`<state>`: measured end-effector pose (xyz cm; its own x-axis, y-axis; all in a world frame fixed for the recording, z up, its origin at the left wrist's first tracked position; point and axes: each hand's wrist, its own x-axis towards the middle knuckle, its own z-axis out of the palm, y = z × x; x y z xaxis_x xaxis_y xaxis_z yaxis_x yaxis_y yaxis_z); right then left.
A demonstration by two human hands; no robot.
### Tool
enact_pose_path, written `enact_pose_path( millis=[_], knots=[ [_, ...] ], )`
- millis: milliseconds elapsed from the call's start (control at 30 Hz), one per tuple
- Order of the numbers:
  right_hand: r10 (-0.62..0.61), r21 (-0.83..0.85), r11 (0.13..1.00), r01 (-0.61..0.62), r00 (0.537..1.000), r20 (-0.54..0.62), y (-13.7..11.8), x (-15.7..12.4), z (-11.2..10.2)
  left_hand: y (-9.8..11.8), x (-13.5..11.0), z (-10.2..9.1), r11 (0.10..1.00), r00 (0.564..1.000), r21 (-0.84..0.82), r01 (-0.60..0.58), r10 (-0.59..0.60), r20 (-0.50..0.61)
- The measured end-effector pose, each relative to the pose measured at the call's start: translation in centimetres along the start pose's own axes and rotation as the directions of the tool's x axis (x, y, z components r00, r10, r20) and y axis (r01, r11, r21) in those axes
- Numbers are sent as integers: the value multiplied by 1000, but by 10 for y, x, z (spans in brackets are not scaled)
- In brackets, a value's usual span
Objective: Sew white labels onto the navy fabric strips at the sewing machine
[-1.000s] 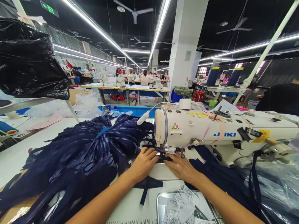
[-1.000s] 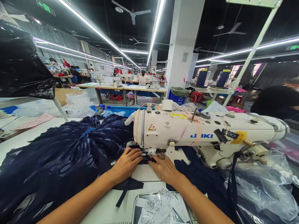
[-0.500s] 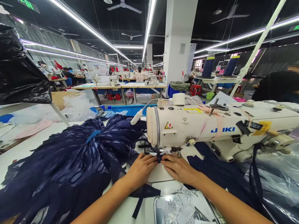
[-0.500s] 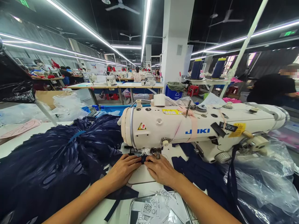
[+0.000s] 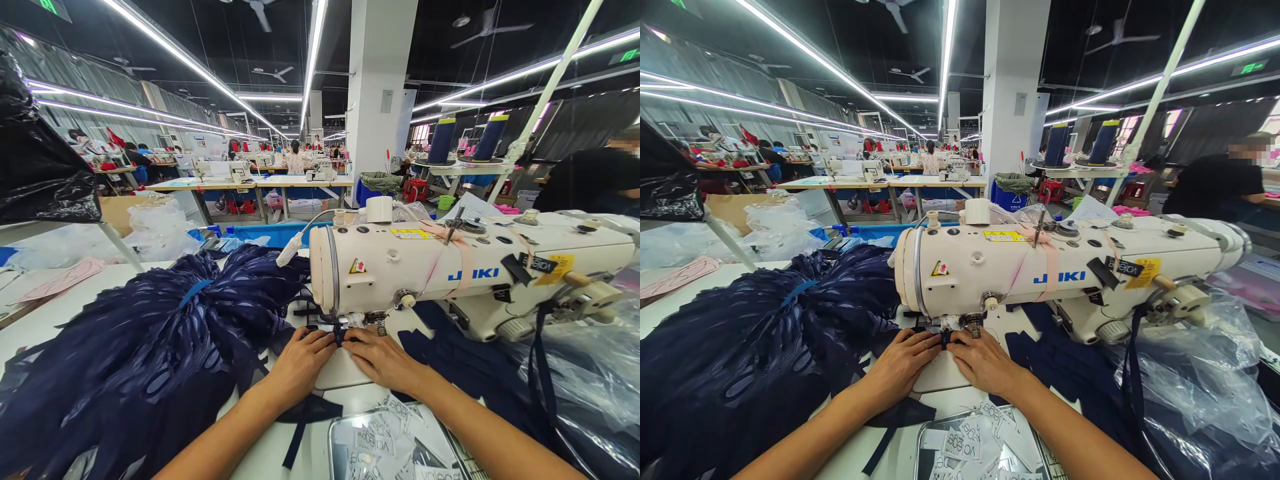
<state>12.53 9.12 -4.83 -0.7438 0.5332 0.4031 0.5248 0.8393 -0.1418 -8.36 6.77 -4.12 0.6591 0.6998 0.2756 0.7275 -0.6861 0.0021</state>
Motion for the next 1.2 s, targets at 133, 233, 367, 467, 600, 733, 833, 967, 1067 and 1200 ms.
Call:
enact_pose_path(
  millis=[133,233,367,467,600,733,833,967,1067,1200],
  knots=[
    [2,-6,1000,-2,1000,-2,0,0,0,-1,0,0,1000,999,-9,6,-5,45],
    [-1,-24,1000,1,1000,-10,-1,0,0,-1,0,-1,1000,997,0,18,-18,78],
    [5,-45,999,-5,1000,-13,-3,1,0,0,0,-4,999,993,4,42,-42,111],
    [36,-51,998,-36,999,9,-3,2,0,1,2,-6,998,990,5,64,-64,126],
    [89,-39,995,-88,995,42,-2,4,1,-1,5,-6,997,988,9,79,-79,130],
    [160,-4,987,-160,987,32,3,4,5,-5,7,-4,997,993,20,74,-76,95],
    [221,5,975,-220,975,-8,8,4,11,-6,10,-5,998,997,34,58,-60,58],
    [292,-107,948,-300,953,-86,15,5,21,2,12,-9,981,990,134,143,-144,1],
    [299,-241,921,-308,951,-72,14,7,18,10,13,-11,940,970,242,241,-244,-20],
    [214,-302,932,-202,977,5,2,9,-2,12,15,-13,899,948,309,310,-318,-26]
  ],
)
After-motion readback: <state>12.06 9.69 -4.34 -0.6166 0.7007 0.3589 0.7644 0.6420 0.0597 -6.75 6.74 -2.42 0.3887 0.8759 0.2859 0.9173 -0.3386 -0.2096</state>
